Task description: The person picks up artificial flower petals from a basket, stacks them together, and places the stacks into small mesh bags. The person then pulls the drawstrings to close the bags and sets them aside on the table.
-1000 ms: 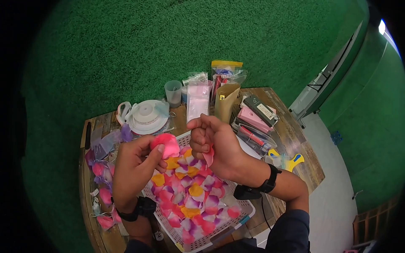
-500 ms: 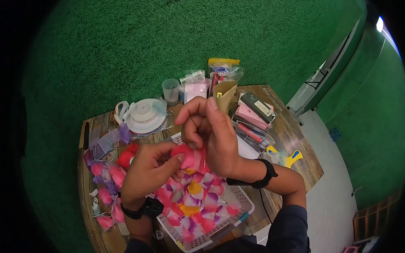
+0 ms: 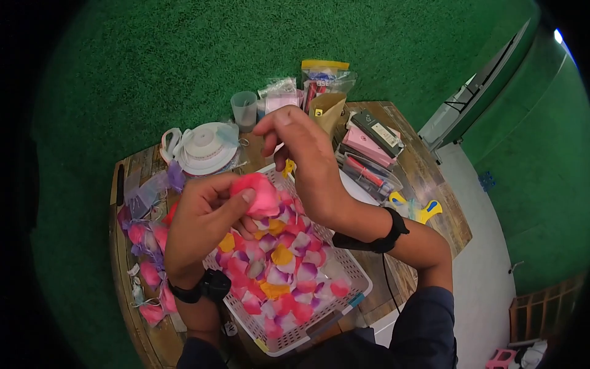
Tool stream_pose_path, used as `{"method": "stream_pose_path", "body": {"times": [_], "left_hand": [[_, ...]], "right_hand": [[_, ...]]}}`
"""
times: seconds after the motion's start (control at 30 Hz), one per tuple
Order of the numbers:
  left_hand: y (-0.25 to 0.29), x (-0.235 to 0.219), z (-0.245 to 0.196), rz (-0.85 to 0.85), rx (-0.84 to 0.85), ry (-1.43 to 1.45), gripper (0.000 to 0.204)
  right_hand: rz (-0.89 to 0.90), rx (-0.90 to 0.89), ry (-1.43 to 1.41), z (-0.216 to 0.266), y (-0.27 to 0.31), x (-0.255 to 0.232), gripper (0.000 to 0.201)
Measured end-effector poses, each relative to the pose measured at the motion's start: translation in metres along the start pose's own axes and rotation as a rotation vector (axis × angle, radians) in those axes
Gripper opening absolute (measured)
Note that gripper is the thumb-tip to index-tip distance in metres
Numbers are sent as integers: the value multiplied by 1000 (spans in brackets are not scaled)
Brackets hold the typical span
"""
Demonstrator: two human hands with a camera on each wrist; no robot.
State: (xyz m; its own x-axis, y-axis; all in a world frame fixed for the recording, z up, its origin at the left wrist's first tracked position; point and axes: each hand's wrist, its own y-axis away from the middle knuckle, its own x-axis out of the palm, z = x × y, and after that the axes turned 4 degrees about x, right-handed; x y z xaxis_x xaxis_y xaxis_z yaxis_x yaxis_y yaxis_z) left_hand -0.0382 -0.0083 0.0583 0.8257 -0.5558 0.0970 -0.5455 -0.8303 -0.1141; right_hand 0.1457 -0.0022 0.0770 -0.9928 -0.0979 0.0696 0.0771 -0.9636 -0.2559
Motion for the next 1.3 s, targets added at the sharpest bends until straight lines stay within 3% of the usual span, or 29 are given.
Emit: {"method": "stream_pose_path", "body": {"times": [0.03,0.13,0.3,0.37,0.57,0.63,0.7,0.83,0.9,1.0,1.2,1.3], "left_hand": [[2,-2,-1,1,-4,1,21],[4,-6,-6,-70,44,18,20],[3,-7,-7,-133,75,-48,22],[2,-2,-5,-145,92,-67,23],[2,8,-2,-150,112,-98,22],[1,10,-2,-225,190,-88,22],[1,8,-3,-235,177,-90,22],[1,9,-2,-223,186,-70,20],[0,15,-1,-227,177,-59,20],[-1,27,2,-301,220,-93,17],[7,39,-1,-328,204,-177,15],[19,35,0,-371,355,-346,16]], "right_hand": [[-13,41,92,4,1,0,44],[219,158,258,6,15,-13,35],[240,211,153,1,26,-13,29],[201,289,-22,4,25,-12,25],[137,211,-33,-7,23,-14,16],[108,203,-35,-8,25,-15,14],[113,126,2,-10,26,-17,14],[118,135,-73,-13,29,-16,15],[210,143,-70,-14,29,-25,19],[172,210,-48,-7,38,-34,21],[14,66,-119,0,67,-62,15],[-15,41,-180,-5,87,-80,14]]}}
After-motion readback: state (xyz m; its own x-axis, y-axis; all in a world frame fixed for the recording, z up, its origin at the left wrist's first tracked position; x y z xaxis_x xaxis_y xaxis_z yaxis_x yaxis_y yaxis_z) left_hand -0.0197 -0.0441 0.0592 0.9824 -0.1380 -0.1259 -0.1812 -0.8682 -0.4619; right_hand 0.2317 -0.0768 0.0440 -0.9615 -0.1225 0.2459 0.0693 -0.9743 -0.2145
